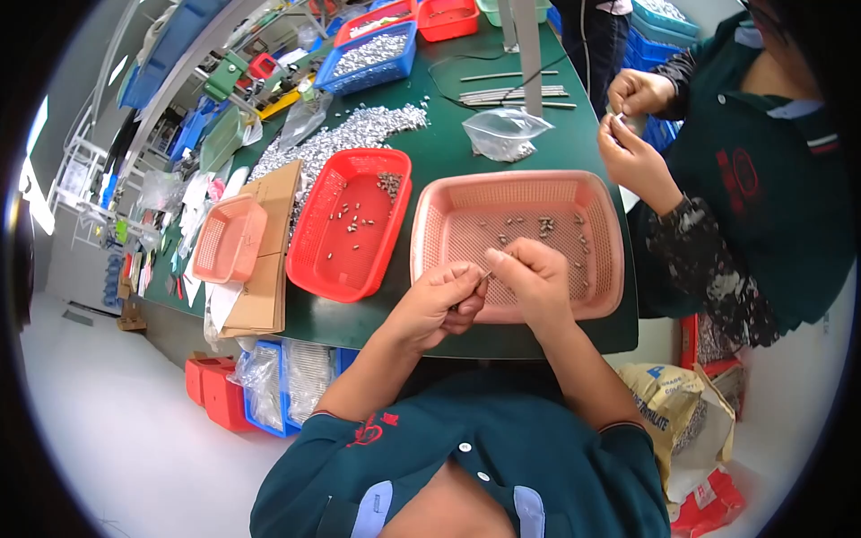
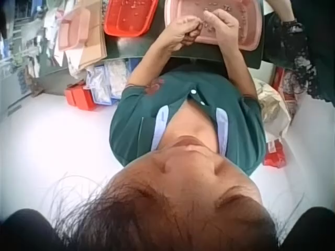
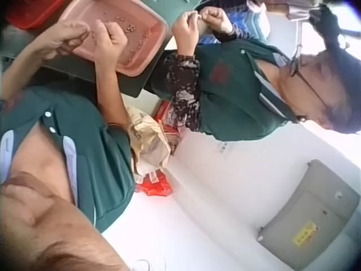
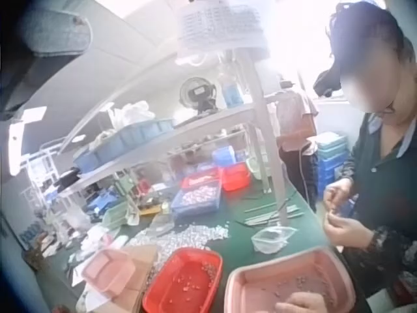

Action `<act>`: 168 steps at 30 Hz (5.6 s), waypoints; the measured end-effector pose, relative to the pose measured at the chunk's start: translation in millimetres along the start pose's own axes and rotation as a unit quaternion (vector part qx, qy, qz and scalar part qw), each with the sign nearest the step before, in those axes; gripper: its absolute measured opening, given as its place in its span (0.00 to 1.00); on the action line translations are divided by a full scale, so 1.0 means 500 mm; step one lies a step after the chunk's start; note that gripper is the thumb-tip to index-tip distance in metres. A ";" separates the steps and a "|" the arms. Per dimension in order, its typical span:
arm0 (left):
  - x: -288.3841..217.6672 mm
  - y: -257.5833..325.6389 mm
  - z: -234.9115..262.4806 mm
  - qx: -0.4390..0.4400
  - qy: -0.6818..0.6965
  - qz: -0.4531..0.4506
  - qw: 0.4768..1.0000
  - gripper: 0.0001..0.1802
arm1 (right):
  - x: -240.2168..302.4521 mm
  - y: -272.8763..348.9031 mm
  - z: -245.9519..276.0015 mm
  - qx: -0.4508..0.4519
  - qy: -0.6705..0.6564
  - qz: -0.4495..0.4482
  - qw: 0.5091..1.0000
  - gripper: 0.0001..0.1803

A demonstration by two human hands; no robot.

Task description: Sorting and inspecting small metal components on a factory assembly line.

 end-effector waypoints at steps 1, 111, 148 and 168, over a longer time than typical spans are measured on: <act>-0.003 0.005 -0.005 -0.021 -0.017 -0.003 1.000 0.14 | 0.002 -0.003 0.000 -0.039 -0.034 -0.028 0.998 0.11; -0.037 0.015 0.037 0.003 0.010 0.010 1.000 0.20 | -0.010 -0.002 0.001 0.034 -0.024 -0.011 0.999 0.13; 0.006 -0.006 0.031 0.015 0.168 -0.063 0.984 0.07 | -0.013 0.014 -0.003 0.014 0.002 0.001 1.000 0.11; -0.020 -0.013 0.003 -0.031 0.054 -0.077 0.995 0.07 | 0.007 0.003 0.011 0.066 0.136 0.131 0.980 0.12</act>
Point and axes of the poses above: each hand's wrist, its own y-axis away from the middle knuckle, its own z-axis out of the back of the hand, x = y × z, the point moved 2 cm from there along -y, towards the middle knuckle, and after that the axes turned 9 degrees about z, right-handed, at the moved point
